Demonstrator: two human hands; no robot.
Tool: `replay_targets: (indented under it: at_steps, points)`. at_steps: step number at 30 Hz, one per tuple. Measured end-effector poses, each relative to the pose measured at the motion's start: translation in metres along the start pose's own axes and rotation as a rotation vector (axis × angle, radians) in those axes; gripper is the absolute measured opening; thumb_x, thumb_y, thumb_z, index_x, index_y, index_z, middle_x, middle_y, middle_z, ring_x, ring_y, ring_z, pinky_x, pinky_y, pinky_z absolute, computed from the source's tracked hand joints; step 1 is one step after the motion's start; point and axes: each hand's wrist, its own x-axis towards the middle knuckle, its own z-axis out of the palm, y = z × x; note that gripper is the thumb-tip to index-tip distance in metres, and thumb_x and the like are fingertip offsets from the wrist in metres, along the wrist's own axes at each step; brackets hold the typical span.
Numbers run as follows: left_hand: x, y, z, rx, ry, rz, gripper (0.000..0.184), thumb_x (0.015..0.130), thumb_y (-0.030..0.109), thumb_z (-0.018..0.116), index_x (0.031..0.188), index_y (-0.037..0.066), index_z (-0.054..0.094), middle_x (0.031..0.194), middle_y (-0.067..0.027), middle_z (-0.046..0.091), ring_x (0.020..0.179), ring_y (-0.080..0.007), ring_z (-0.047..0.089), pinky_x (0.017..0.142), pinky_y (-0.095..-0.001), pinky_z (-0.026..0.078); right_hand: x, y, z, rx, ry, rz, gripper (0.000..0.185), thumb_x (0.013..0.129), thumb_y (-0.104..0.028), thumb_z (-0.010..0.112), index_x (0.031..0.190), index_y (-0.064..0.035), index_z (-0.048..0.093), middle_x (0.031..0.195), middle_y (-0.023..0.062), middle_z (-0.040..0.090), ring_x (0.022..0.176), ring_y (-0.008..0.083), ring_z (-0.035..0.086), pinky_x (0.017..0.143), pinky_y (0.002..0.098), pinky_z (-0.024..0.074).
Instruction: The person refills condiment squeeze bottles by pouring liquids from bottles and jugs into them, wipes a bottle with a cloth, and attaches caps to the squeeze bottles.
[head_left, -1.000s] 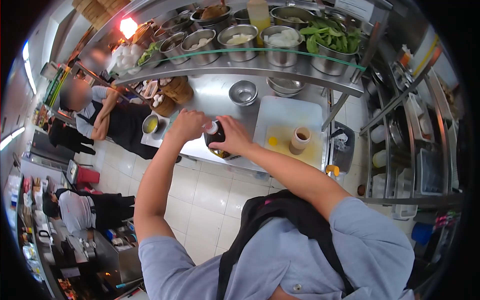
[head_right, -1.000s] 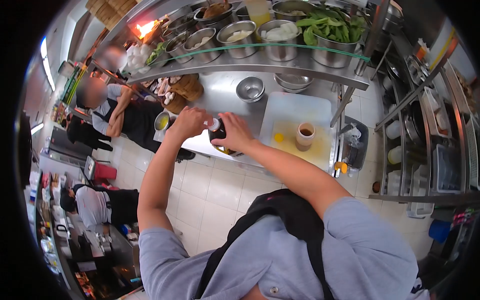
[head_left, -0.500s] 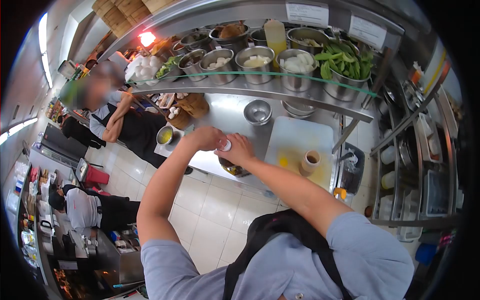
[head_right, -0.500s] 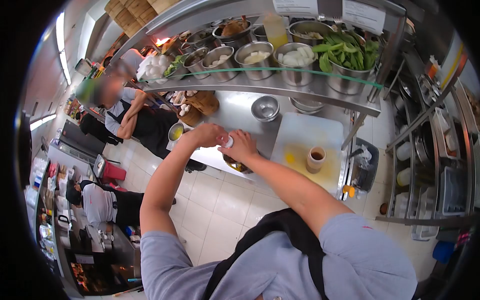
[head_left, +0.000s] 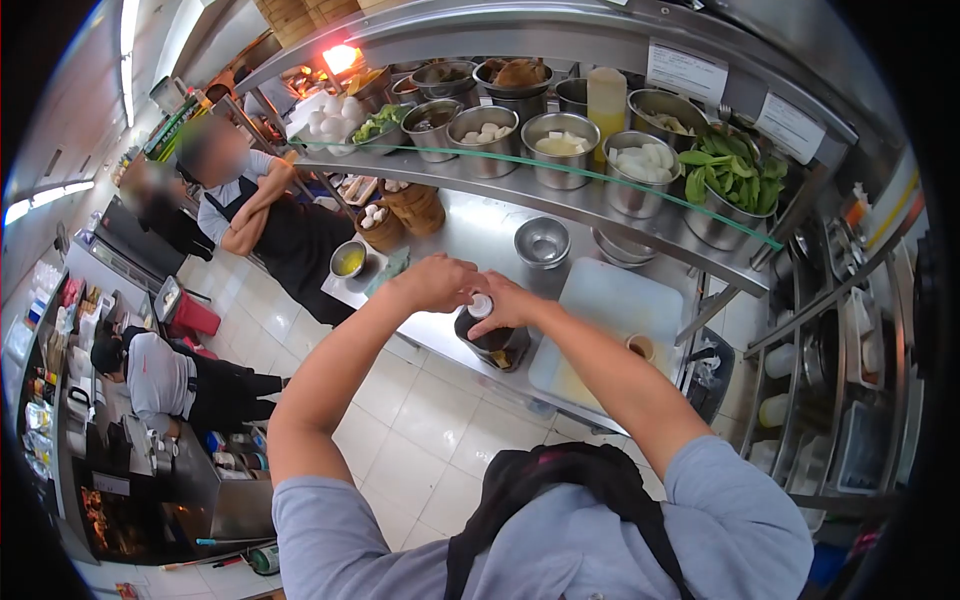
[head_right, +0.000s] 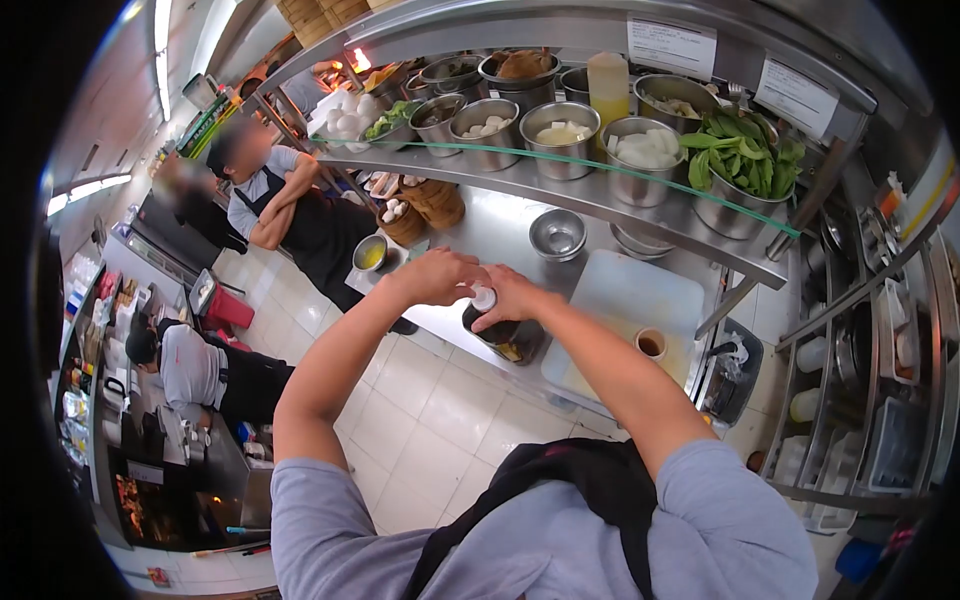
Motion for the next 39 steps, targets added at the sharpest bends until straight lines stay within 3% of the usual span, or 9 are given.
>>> replay_targets:
  at_steps: [7, 17, 21, 23, 26, 27, 31, 36, 39]
  points:
    - [-0.002, 0.008, 0.016, -0.241, -0.057, -0.142, 0.014, 0.087, 0.026, 0.077, 0.098, 0.018, 0.075, 0.088, -0.0057, 0.073, 0.090, -0.0300, 0.071, 0.081, -0.0442, 0.055, -0.032, -0.020, 0.086, -0.204, 0.653, 0.219, 0.090, 0.067, -0.042, 0.090, 0.141, -0.0099, 0.050, 0.142, 0.0092, 0.053, 0.139, 0.0306, 0.046, 0.115, 0.0524, 0.0325]
    - [0.039, -0.009, 0.013, -0.126, -0.332, -0.115, 0.033, 0.081, 0.037, 0.076, 0.096, 0.008, 0.073, 0.100, -0.0139, 0.076, 0.101, -0.0351, 0.071, 0.085, -0.0453, 0.057, -0.020, 0.012, 0.048, -0.075, 0.316, 0.082, 0.095, 0.065, -0.047, 0.090, 0.142, -0.0088, 0.050, 0.144, 0.0137, 0.054, 0.138, 0.0352, 0.047, 0.114, 0.0527, 0.0362]
    - [0.036, -0.017, 0.034, -0.133, -0.279, -0.097, 0.034, 0.081, 0.036, 0.077, 0.089, 0.003, 0.073, 0.100, -0.0184, 0.075, 0.096, -0.0364, 0.071, 0.081, -0.0459, 0.056, -0.018, 0.016, 0.045, -0.050, 0.284, 0.044, 0.094, 0.063, -0.047, 0.090, 0.140, -0.0077, 0.053, 0.145, 0.0137, 0.054, 0.137, 0.0349, 0.049, 0.113, 0.0508, 0.0386]
    - [0.023, -0.019, 0.046, -0.462, -0.102, -0.112, 0.034, 0.077, 0.029, 0.081, 0.075, 0.000, 0.064, 0.073, -0.0159, 0.065, 0.069, -0.0353, 0.062, 0.069, -0.0454, 0.050, -0.020, 0.019, 0.046, -0.026, 0.327, 0.025, 0.093, 0.063, -0.046, 0.091, 0.139, -0.0075, 0.054, 0.144, 0.0130, 0.055, 0.136, 0.0344, 0.050, 0.112, 0.0499, 0.0394]
    - [0.008, -0.005, 0.068, -0.604, 0.109, -0.285, 0.032, 0.076, 0.022, 0.085, 0.075, -0.001, 0.063, 0.066, -0.0116, 0.059, 0.061, -0.0250, 0.054, 0.066, -0.0409, 0.048, -0.017, 0.022, 0.049, -0.013, 0.356, -0.020, 0.093, 0.061, -0.045, 0.092, 0.138, -0.0071, 0.056, 0.140, 0.0116, 0.057, 0.132, 0.0343, 0.053, 0.111, 0.0481, 0.0407]
    - [0.005, 0.000, 0.075, -0.710, 0.164, -0.368, 0.026, 0.077, 0.012, 0.085, 0.074, -0.001, 0.063, 0.064, -0.0051, 0.056, 0.062, -0.0142, 0.047, 0.063, -0.0357, 0.046, -0.017, 0.024, 0.050, -0.019, 0.370, -0.030, 0.092, 0.060, -0.044, 0.092, 0.137, -0.0074, 0.056, 0.139, 0.0112, 0.057, 0.131, 0.0341, 0.054, 0.110, 0.0478, 0.0415]
    - [0.003, 0.019, 0.100, -1.033, 0.396, -0.481, 0.018, 0.080, 0.003, 0.083, 0.075, 0.001, 0.066, 0.070, 0.0037, 0.063, 0.067, -0.0053, 0.052, 0.061, -0.0277, 0.045, -0.017, 0.023, 0.051, -0.012, 0.416, -0.076, 0.086, 0.060, -0.041, 0.092, 0.133, -0.0101, 0.059, 0.134, 0.0098, 0.060, 0.127, 0.0340, 0.056, 0.107, 0.0472, 0.0438]
    - [0.003, 0.037, 0.121, -1.082, 0.617, -0.563, 0.021, 0.080, 0.006, 0.084, 0.075, 0.002, 0.064, 0.068, 0.0037, 0.060, 0.065, -0.0054, 0.050, 0.058, -0.0272, 0.043, -0.016, 0.016, 0.050, 0.016, 0.446, -0.134, 0.079, 0.060, -0.039, 0.092, 0.128, -0.0127, 0.062, 0.129, 0.0087, 0.063, 0.122, 0.0338, 0.059, 0.105, 0.0468, 0.0454]
    - [0.005, 0.049, 0.122, -0.980, 0.789, -0.588, 0.045, 0.080, 0.012, 0.087, 0.064, 0.007, 0.045, 0.062, 0.0054, 0.043, 0.061, -0.0068, 0.037, 0.052, -0.0313, 0.034, -0.014, 0.017, 0.053, -0.024, 0.470, -0.111, 0.075, 0.059, -0.037, 0.091, 0.125, -0.0119, 0.064, 0.128, 0.0088, 0.064, 0.122, 0.0329, 0.060, 0.104, 0.0456, 0.0471]
